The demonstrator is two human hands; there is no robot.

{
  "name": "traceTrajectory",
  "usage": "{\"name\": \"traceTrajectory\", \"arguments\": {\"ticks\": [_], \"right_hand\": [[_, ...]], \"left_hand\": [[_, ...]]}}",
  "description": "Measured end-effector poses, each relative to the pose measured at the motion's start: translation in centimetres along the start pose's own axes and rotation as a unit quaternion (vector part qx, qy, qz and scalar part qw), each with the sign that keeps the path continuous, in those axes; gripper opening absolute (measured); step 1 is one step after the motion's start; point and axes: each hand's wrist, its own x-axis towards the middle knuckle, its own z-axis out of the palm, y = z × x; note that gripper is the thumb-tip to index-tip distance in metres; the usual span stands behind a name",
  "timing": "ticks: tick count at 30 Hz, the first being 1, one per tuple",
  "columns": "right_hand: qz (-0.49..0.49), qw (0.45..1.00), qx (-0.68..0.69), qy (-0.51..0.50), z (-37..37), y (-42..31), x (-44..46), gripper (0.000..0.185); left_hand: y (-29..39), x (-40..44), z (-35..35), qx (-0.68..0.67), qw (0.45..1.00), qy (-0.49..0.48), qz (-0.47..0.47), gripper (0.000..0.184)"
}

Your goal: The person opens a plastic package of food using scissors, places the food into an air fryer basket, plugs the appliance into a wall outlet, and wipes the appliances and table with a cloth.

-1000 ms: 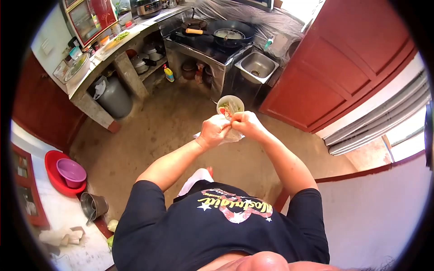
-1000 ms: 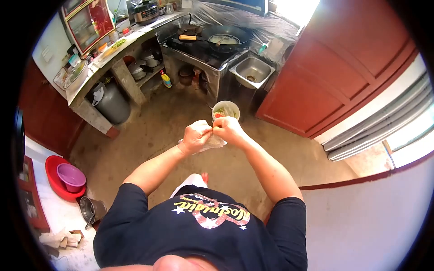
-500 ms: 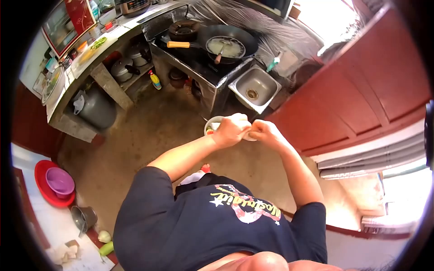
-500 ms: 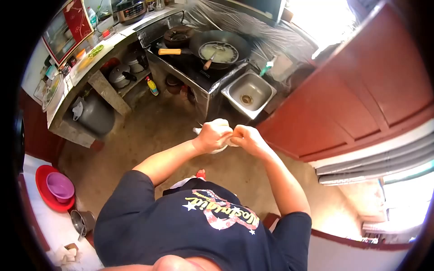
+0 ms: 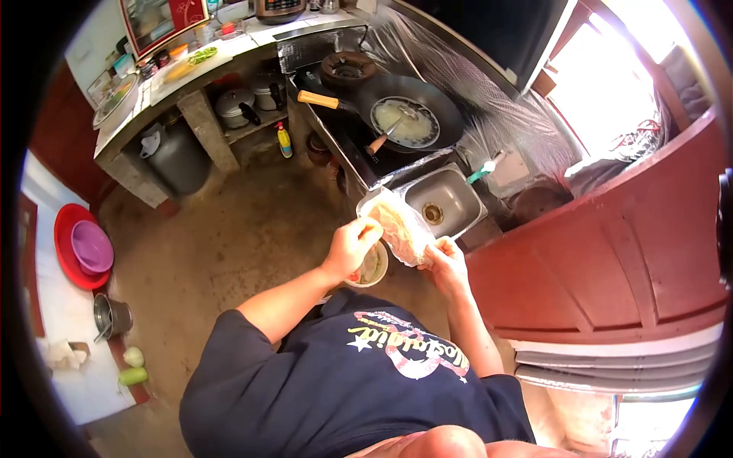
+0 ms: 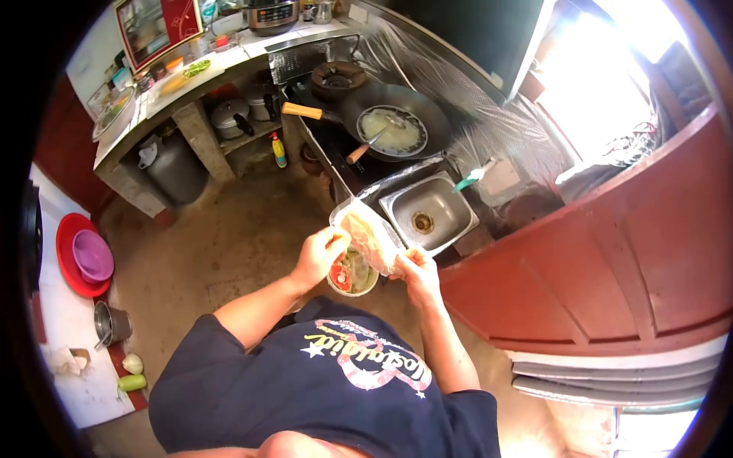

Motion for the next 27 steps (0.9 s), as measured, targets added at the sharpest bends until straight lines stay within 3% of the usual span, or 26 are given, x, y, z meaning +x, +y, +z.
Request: {"name": "traceTrajectory", "arguments": {"ticks": [2, 3, 5, 6, 8, 10, 12, 18, 20, 23, 24, 25, 26, 27], "right_hand": [[-0.004, 1.000, -0.012, 0.006, 0.2, -0.2, 0.7, 0.007], [-0.065, 0.995, -0.074, 0.007, 0.1, 0.0, 1.1, 0.007], [-0.180, 0.963, -0.197, 0.027, 0.9, 0.1, 1.0, 0.008], [-0.228, 0.882, -0.409, 0.053, 0.6, 0.3, 1.0, 0.007], [-0.420, 0.745, -0.517, 0.040, 1.3, 0.7, 1.5, 0.005], [-0.418, 0.755, -0.503, 0.042, 2.1, 1.0, 1.2, 0.007], [-0.419, 0.705, -0.571, 0.039, 2.5, 1.3, 1.2, 0.007], [-0.425, 0.656, -0.624, 0.004, 3.3, 3.3, 1.6, 0.011], [-0.417, 0.662, -0.622, 0.029, 3.5, 3.6, 1.6, 0.011], [-0.366, 0.728, -0.569, 0.108, 2.3, 4.5, 2.7, 0.010], [-0.298, 0.805, -0.503, 0.103, 1.2, 4.7, 2.9, 0.003], [-0.275, 0.842, -0.458, 0.074, 0.6, 4.0, 3.0, 0.005], [-0.249, 0.876, -0.409, 0.047, 0.3, 3.1, 2.8, 0.007], [-0.171, 0.903, -0.392, 0.031, 0.1, 2.0, 2.5, 0.009]], "left_hand": [[0.8, 1.9, 0.8, -0.098, 0.990, 0.023, -0.097, 0.019], [0.6, 3.0, 1.1, -0.097, 0.990, 0.030, -0.096, 0.019], [-0.5, 4.8, 1.4, -0.162, 0.963, 0.069, -0.203, 0.025], [-1.0, 5.5, 1.2, -0.161, 0.963, 0.073, -0.204, 0.025], [-1.5, 6.7, 1.0, -0.279, 0.923, 0.031, -0.263, 0.026], [-1.7, 7.4, 1.3, -0.275, 0.923, 0.044, -0.265, 0.021], [-1.7, 8.0, 1.4, -0.251, 0.930, 0.046, -0.264, 0.019], [-3.4, 9.4, 1.6, -0.240, 0.940, 0.018, -0.241, 0.012], [-4.5, 9.5, 1.5, -0.281, 0.925, 0.020, -0.255, 0.012], [-5.6, 8.6, 1.4, -0.290, 0.902, 0.074, -0.310, 0.018], [-6.2, 8.2, 1.1, -0.291, 0.901, 0.070, -0.313, 0.018], [-7.0, 7.8, 0.8, -0.011, 0.987, 0.056, -0.152, 0.023], [-6.8, 7.4, 0.8, 0.267, 0.963, 0.032, 0.028, 0.028], [-6.5, 7.4, 0.6, 0.282, 0.950, 0.034, 0.133, 0.037]]}}
